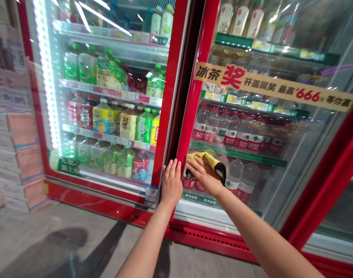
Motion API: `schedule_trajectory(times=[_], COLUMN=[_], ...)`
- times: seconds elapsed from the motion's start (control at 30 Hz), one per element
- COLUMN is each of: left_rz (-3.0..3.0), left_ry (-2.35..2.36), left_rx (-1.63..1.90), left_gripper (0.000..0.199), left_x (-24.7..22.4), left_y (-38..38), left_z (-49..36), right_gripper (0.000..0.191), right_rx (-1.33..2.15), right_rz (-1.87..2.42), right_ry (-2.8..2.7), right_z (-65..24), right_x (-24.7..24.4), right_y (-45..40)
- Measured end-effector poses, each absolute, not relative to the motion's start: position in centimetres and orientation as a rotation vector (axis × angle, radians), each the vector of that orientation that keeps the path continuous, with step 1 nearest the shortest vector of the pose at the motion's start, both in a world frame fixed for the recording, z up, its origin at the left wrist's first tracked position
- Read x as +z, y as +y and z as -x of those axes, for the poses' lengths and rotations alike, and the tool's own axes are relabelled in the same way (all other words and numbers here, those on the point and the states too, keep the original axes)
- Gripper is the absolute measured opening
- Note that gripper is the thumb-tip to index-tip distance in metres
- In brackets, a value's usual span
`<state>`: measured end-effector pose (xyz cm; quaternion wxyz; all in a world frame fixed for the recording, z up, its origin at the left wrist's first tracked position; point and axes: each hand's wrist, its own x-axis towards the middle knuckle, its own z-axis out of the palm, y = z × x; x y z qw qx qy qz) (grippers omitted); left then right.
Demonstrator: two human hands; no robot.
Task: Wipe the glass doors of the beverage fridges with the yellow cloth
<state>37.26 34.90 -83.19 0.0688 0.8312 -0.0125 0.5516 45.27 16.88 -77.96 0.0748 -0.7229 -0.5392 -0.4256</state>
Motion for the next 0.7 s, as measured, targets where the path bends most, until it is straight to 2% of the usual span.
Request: schedule_trajectory(times=[0.1,0.3,0.43,0.6,0.7], left_rz=[-2.511,-2.456,-2.295,-2.140,-2.052], left_ry=[-0.070,-0.057,0.042,0.000,-0.003], left_rx=[1.642,1.683,1.745,1.815,1.855], left_gripper=[0.061,0.062,0.063,0.057,0.054], left_x=[-83.1,-82.9,-82.4,-81.1,-80.3], left_y=[35.3,35.6,35.5,35.9,35.9], left_z=[-37.1,-37.1,-36.7,-35.9,-35.7], right_gripper=[0.062,0.070,0.064,0.050,0.060], right_rx=[-1.157,-1.226,-1.288,-1.219,-1.293], right_rz=[2.120,2.077,2.161,2.097,2.162], right_ry=[-1.808,-1.656,-1.617,-1.968,-1.764], right_z=[-45.3,-44.5,-44.5,-44.8,-44.5], right_x=[-78.4,-73.8,-74.5,-74.9,-72.4], right_y=[16.1,18.7,20.7,21.0,21.2])
